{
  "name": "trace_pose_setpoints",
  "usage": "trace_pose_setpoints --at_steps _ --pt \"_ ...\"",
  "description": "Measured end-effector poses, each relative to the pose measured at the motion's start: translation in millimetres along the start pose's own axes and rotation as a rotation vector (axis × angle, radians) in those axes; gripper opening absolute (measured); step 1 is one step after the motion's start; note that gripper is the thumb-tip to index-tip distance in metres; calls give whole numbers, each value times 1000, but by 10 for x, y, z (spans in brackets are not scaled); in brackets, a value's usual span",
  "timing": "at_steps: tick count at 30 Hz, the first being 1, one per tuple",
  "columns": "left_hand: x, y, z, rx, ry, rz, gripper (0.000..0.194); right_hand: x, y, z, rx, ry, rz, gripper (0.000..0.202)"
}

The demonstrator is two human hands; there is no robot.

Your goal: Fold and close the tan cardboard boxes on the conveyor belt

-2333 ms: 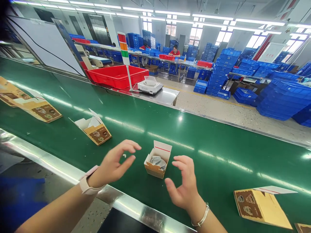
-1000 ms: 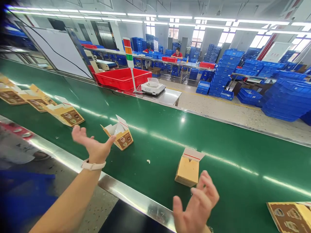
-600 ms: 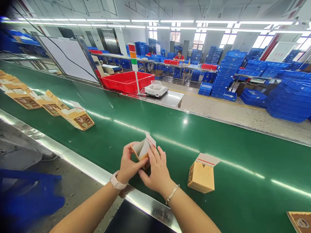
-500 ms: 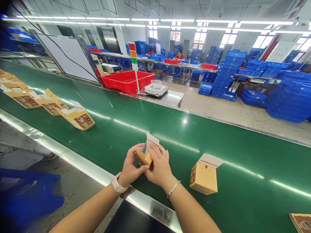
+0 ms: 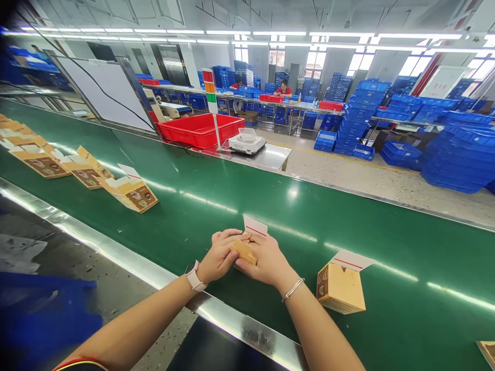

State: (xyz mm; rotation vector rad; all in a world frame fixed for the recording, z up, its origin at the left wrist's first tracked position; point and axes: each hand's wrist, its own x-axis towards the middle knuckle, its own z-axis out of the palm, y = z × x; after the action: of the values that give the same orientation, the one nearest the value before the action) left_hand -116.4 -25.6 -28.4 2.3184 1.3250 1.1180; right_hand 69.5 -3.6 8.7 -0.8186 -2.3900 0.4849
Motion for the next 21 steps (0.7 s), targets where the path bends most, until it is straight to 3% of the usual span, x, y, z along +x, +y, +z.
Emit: trace_pose_setpoints --at_steps 3,6,10,12,13,14,16,18,21 --pt "62 79 36 9 3 18 38 -213 32 102 18 204 -90 32" --pt "124 177 79 -1 -18 18 42 -380 -10 181 37 396 -36 22" --pt "166 268 203 -139 -66 -56 35 -442 -39 230 201 628 326 32" --pt "163 288 292 -280 26 -170 17 -419 -5 216 352 708 538 36" --pt "162 296 331 -364 96 -243 20 -402 21 195 448 715 655 33" --pt "165 305 362 -452 154 -318 36 -385 48 164 550 701 770 30" --pt "192 334 387 -633 153 -464 63 -359 90 78 721 639 950 38" --pt "247 383 371 -820 -3 -603 70 -347 103 -26 834 546 1019 50" --pt "345 482 338 -1066 -211 -786 69 -343 69 -159 930 429 1036 52"
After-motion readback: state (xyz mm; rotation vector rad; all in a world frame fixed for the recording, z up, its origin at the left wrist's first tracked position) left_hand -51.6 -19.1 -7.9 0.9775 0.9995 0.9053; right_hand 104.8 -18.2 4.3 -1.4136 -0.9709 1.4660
